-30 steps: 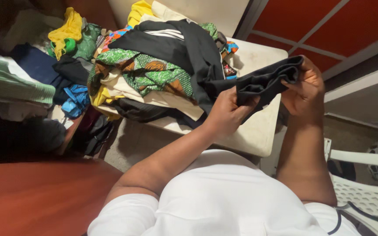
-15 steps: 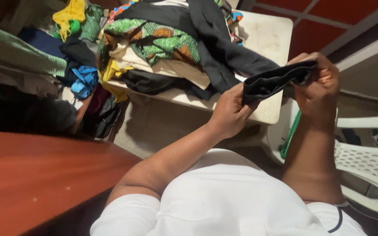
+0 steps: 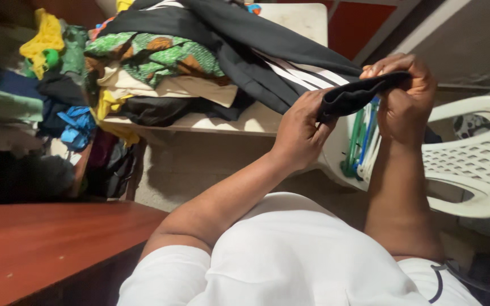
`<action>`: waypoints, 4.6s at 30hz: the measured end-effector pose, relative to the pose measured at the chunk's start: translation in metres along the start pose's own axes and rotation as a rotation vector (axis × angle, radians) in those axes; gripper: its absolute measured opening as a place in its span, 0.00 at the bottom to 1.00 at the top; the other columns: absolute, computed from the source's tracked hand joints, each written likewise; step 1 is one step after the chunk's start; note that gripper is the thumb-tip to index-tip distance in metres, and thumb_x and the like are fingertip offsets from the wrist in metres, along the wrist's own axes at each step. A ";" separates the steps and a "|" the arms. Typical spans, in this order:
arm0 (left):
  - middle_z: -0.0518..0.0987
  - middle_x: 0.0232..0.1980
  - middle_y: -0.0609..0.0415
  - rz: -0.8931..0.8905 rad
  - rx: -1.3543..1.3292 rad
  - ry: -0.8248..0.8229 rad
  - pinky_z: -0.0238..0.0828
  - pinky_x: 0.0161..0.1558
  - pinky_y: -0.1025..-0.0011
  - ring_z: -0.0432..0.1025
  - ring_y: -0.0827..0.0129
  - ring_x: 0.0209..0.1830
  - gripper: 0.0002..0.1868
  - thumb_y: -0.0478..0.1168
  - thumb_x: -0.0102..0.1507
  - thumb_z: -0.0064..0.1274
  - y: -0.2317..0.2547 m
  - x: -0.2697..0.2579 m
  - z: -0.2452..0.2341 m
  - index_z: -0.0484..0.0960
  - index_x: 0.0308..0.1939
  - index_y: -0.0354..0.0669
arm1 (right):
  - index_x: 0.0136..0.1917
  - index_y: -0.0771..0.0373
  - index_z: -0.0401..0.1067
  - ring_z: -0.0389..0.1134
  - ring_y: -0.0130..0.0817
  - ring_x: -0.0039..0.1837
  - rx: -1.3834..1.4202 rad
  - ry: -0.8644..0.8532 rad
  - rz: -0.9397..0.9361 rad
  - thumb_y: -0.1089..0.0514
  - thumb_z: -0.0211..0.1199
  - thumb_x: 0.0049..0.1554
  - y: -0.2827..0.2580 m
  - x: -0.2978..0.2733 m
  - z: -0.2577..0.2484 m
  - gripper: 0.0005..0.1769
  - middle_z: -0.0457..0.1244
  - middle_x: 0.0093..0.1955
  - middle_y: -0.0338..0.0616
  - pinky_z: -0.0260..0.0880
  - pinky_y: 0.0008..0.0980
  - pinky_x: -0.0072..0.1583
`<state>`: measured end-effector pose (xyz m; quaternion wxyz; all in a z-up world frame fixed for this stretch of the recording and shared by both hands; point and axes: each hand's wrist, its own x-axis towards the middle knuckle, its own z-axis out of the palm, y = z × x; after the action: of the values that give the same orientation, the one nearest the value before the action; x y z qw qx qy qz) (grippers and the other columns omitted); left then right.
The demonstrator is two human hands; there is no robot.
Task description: The person folds a pair of pants and a shirt and hangs them on a hanger before placing them in a closet.
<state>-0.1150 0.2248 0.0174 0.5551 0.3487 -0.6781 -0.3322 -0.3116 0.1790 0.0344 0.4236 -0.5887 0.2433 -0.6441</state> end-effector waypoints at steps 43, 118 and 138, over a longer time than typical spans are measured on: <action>0.80 0.41 0.59 -0.418 -0.367 0.369 0.69 0.44 0.76 0.69 0.79 0.39 0.10 0.36 0.71 0.48 -0.197 0.062 0.196 0.78 0.53 0.33 | 0.63 0.65 0.71 0.69 0.32 0.64 -0.065 0.096 0.642 0.63 0.61 0.63 0.094 -0.018 -0.235 0.15 0.67 0.60 0.42 0.71 0.32 0.62; 0.60 0.76 0.33 -0.578 0.685 -0.880 0.51 0.71 0.48 0.58 0.41 0.73 0.45 0.45 0.53 0.61 -0.308 -0.130 0.442 0.63 0.73 0.41 | 0.48 0.66 0.76 0.72 0.57 0.52 -1.001 0.470 1.486 0.52 0.73 0.46 0.330 -0.329 -0.431 0.20 0.70 0.48 0.61 0.73 0.49 0.53; 0.64 0.74 0.35 -0.485 0.602 -0.656 0.56 0.69 0.50 0.62 0.41 0.70 0.41 0.45 0.55 0.63 -0.246 -0.075 0.397 0.67 0.71 0.41 | 0.44 0.67 0.70 0.68 0.37 0.34 0.174 0.963 0.840 0.68 0.65 0.56 0.244 -0.288 -0.417 0.05 0.65 0.35 0.47 0.69 0.35 0.37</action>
<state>-0.4697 0.1808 -0.2927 0.0947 0.5181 -0.7819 -0.3334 -0.6655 0.2139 -0.4014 0.5291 -0.0516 0.5628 -0.6329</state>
